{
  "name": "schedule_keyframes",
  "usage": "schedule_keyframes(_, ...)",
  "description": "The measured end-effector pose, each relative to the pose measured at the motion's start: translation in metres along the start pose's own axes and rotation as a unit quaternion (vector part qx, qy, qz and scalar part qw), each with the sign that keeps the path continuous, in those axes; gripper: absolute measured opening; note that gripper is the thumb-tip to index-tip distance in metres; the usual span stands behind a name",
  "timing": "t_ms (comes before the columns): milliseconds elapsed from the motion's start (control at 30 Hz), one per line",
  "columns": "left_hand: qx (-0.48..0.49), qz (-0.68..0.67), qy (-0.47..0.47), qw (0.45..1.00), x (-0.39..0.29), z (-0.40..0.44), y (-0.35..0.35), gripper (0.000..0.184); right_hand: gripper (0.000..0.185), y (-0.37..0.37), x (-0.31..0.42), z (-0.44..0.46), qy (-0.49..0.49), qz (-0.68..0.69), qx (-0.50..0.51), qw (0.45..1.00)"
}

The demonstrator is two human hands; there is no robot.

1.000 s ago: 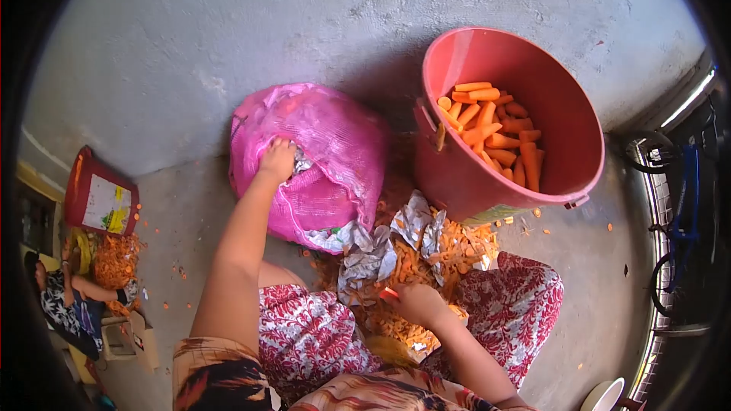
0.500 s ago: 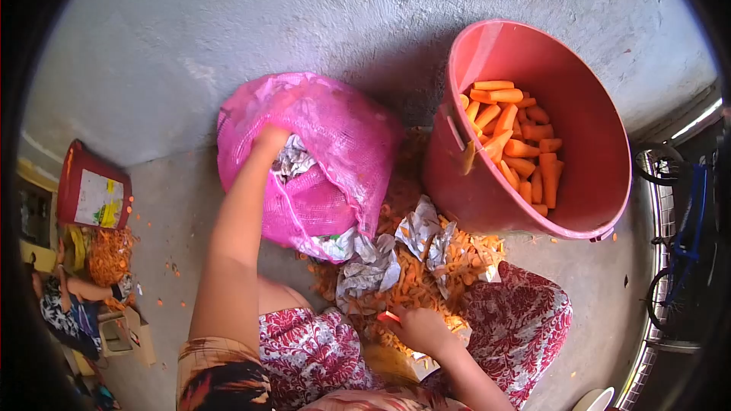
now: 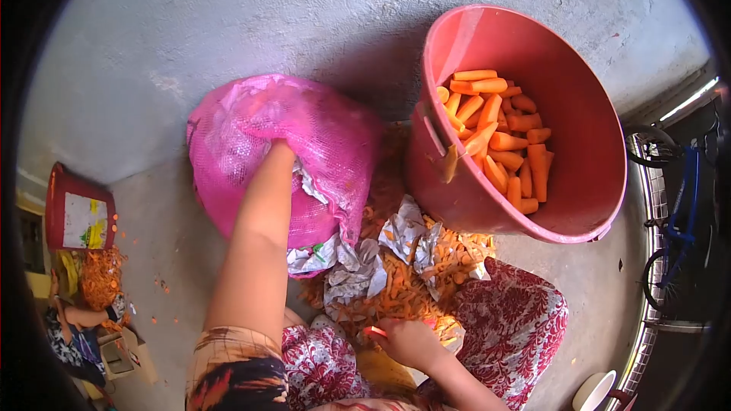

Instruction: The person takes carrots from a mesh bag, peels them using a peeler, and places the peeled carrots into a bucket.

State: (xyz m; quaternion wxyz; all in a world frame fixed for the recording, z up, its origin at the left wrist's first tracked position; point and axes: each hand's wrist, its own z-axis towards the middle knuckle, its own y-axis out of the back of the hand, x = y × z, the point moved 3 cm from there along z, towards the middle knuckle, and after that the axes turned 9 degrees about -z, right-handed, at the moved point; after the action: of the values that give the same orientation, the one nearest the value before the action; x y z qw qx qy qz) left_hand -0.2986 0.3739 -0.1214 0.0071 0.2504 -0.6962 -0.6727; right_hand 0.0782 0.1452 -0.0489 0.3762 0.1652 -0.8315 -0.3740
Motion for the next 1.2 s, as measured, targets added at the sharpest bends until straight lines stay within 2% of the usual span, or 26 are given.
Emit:
schedule_keyframes(100,0.002,-0.004,0.009,1.000,0.001,0.005,-0.008,0.031,0.029,0.004,0.001,-0.001,0.007,-0.011,0.040,0.999)
schedule_keyframes(267,-0.015,-0.037,0.016,0.999,0.008,0.003,-0.014,0.030,0.028,-0.002,0.000,-0.001,0.017,0.000,0.040,0.999)
schedule_keyframes(500,-0.079,-0.214,0.015,0.974,0.038,-0.015,-0.005,0.028,0.032,0.002,0.001,-0.003,0.023,-0.006,0.011,1.000)
schedule_keyframes(633,-0.112,-0.346,0.025,0.931,0.050,-0.029,0.003,0.027,0.035,0.005,0.001,-0.007,0.008,-0.012,-0.018,1.000)
schedule_keyframes(767,-0.138,-0.481,0.058,0.864,0.057,-0.046,0.021,0.026,0.035,0.012,0.002,-0.007,0.021,-0.043,-0.047,0.998)
schedule_keyframes(833,-0.137,-0.602,0.110,0.779,0.053,-0.064,0.024,0.025,0.036,0.016,0.005,-0.007,0.006,-0.036,-0.042,0.998)
schedule_keyframes(867,-0.140,-0.680,0.146,0.705,0.052,-0.078,0.024,0.025,0.035,0.020,0.008,-0.008,0.005,-0.039,-0.028,0.999)
schedule_keyframes(900,-0.148,-0.762,0.186,0.603,0.050,-0.095,0.021,0.025,0.035,0.024,0.010,-0.009,0.004,-0.045,-0.015,0.999)
schedule_keyframes(967,-0.192,-0.848,0.253,0.425,0.051,-0.134,0.009,0.024,0.035,0.031,0.014,-0.015,0.017,-0.040,-0.023,0.999)
schedule_keyframes(1000,-0.230,-0.854,0.266,0.384,0.052,-0.158,0.001,0.024,0.035,0.030,0.013,-0.015,0.015,-0.049,-0.024,0.998)
schedule_keyframes(1067,-0.314,-0.789,0.278,0.449,0.064,-0.193,-0.018,0.022,0.036,0.022,0.010,-0.018,0.005,-0.065,-0.023,0.998)
schedule_keyframes(1100,-0.332,-0.710,0.260,0.564,0.021,-0.225,0.011,0.022,0.036,0.024,0.010,-0.023,0.013,-0.053,-0.023,0.998)
schedule_keyframes(1133,-0.322,-0.610,0.213,0.692,0.013,-0.233,0.009,0.023,0.037,0.024,0.011,-0.025,0.003,-0.048,-0.023,0.999)
schedule_keyframes(1200,-0.288,-0.380,0.178,0.861,-0.004,-0.256,0.013,0.021,0.031,0.021,0.008,-0.029,-0.005,-0.066,-0.056,0.996)
